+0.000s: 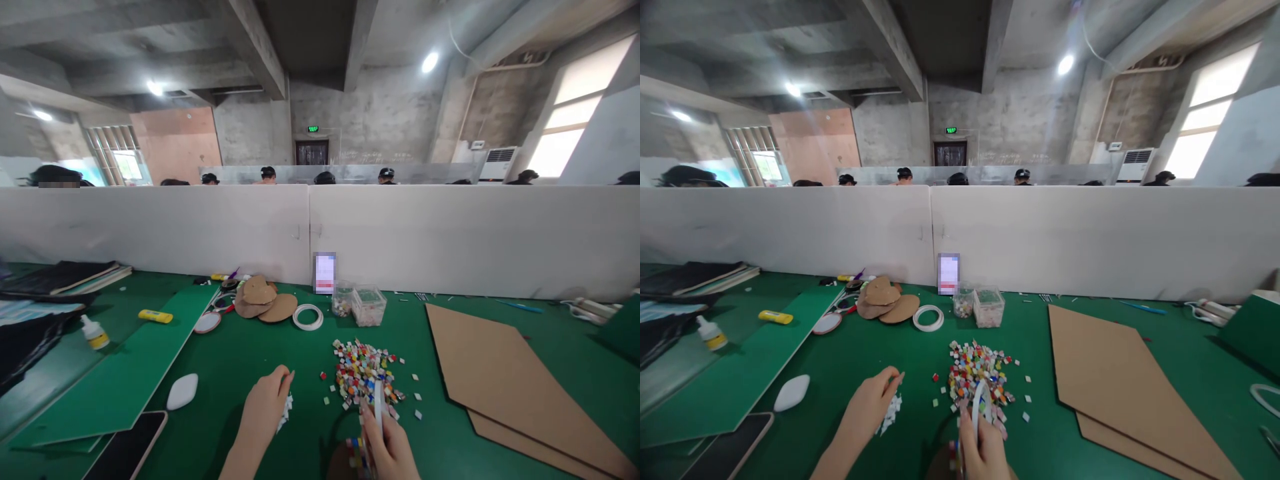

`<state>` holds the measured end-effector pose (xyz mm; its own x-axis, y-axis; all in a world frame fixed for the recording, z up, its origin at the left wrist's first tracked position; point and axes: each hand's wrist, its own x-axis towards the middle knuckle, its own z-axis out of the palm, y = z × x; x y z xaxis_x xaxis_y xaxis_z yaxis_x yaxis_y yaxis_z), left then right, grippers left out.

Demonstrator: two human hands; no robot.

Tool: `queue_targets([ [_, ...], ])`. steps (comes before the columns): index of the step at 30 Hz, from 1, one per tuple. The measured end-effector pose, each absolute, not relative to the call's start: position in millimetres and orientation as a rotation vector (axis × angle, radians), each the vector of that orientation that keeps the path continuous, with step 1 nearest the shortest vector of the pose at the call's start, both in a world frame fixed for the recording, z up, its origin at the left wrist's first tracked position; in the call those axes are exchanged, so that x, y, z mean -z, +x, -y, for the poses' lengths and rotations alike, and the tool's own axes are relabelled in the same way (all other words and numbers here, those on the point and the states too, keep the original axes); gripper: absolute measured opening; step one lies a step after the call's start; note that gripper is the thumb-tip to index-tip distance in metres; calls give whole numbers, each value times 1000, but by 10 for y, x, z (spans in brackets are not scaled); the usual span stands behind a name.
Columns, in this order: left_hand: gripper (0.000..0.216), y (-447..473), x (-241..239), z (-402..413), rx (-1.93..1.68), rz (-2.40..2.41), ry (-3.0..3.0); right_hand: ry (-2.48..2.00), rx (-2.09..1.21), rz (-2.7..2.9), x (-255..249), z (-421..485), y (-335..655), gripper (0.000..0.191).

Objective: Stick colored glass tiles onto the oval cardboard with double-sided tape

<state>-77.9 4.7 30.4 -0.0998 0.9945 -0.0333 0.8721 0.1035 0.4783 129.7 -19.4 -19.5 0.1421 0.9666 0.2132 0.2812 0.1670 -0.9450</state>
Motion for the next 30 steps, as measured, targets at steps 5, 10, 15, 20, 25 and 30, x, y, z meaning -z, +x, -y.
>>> queue_targets([
  [5, 17, -786, -296, -58, -543, -2063, 1841, -1362, -820, 1322, 180, 189, 1310, 63],
  [10, 14, -811, -308, -51, -505, -2081, 1803, -1346, -855, 1356, 267, 152, 1342, 60],
  [15, 20, -799, -315, -39, -439, -2083, 1812, -1345, -861, 1349, 269, 150, 1355, 62],
  [20, 16, -784, -306, -46, -467, -2090, 1827, -1327, -850, 1359, 231, 151, 1359, 58],
  [25, 11, -822, -254, -68, -582, -2048, 1792, -1310, -869, 1479, 287, 105, 1413, 59],
  [30, 15, -837, -253, -66, -647, -1982, 1722, -1302, -851, 1495, 391, 87, 1436, 55],
])
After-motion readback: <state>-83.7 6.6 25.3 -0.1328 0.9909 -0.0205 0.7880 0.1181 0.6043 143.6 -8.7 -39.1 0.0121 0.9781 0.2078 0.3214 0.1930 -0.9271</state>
